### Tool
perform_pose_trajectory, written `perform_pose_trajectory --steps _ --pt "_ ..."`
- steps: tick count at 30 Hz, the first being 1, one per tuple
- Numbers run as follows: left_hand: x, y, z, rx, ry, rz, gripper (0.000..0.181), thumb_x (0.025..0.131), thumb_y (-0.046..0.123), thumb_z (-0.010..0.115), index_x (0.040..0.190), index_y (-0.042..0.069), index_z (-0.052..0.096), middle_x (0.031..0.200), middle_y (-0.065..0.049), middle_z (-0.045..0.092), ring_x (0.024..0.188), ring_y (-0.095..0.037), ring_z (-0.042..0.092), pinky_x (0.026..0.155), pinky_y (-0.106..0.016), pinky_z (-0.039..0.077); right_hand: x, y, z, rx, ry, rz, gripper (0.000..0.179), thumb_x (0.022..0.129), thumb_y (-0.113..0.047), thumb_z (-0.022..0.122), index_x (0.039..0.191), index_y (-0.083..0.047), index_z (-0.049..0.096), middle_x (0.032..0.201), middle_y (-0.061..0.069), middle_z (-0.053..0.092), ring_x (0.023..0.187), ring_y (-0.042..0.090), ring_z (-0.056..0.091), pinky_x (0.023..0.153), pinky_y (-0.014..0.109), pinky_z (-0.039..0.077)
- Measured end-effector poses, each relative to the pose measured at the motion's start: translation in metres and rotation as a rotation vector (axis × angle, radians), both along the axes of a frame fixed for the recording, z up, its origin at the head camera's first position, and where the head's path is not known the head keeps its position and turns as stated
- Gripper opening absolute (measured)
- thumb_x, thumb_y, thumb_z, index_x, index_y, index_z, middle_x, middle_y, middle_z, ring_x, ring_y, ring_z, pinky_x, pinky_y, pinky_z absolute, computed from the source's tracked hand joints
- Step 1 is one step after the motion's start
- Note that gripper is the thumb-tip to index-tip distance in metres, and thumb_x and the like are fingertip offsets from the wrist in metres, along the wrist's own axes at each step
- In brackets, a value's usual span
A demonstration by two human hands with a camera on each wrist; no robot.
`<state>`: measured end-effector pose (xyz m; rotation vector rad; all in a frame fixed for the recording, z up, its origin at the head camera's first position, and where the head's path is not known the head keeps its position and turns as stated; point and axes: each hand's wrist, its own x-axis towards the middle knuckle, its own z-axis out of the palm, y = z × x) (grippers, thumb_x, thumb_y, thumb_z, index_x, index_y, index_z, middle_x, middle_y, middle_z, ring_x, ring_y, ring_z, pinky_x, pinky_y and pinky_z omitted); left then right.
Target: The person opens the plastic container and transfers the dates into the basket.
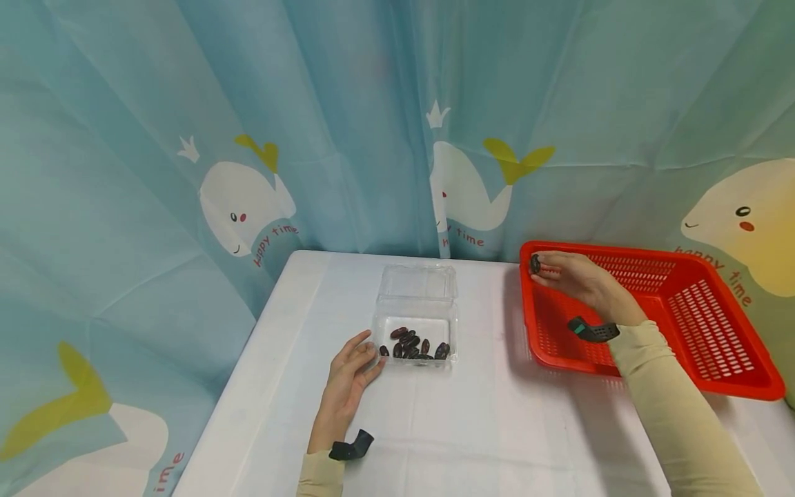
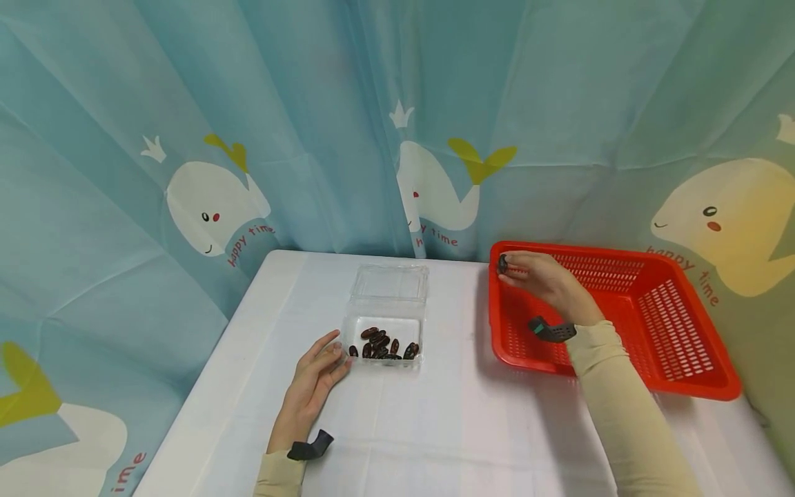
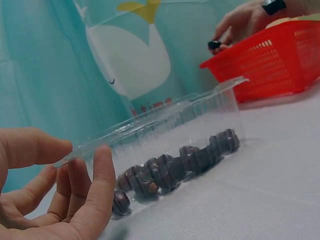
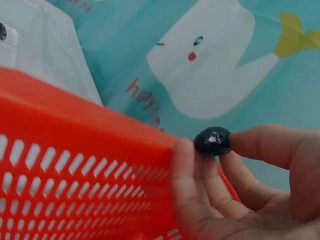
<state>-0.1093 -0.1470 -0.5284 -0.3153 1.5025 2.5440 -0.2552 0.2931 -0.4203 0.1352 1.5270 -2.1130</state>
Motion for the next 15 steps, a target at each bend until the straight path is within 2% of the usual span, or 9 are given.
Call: perform_pose_trajectory --steps 5,10,15 --pt "0.0 0.0 0.001 -0.001 -0.001 -0.001 0.055 0.095 0.002 0.058 0.147 0.006 0.04 0.111 -0.003 0.051 0.108 -0.017 0.056 0.1 -0.036 0.056 -0.006 0.009 -0.009 0.008 -0.071 0.03 0.027 0.104 -0.013 0.046 0.096 -0.013 0.072 0.096 -0.001 0.068 0.094 0.014 0.065 0.088 0.027 0.06" --pt "0.0 0.0 0.0 0.004 -0.005 0.001 0.054 0.096 0.002 0.058 0.147 0.006 0.04 0.11 -0.003 0.051 0.107 -0.016 0.056 0.1 -0.035 0.055 -0.01 0.015 -0.019 0.077 -0.1 0.059 0.028 0.105 -0.013 0.044 0.094 -0.015 0.07 0.097 -0.003 0.063 0.095 0.014 0.061 0.088 0.026 0.059" --pt "0.0 0.0 0.0 0.009 -0.009 -0.002 0.053 0.095 0.001 0.057 0.146 0.006 0.041 0.111 -0.003 0.051 0.106 -0.016 0.057 0.1 -0.035 0.056 -0.014 0.017 -0.031 0.164 -0.117 0.048 0.031 0.104 -0.01 0.046 0.089 -0.018 0.072 0.094 -0.005 0.066 0.091 0.012 0.063 0.085 0.025 0.06"
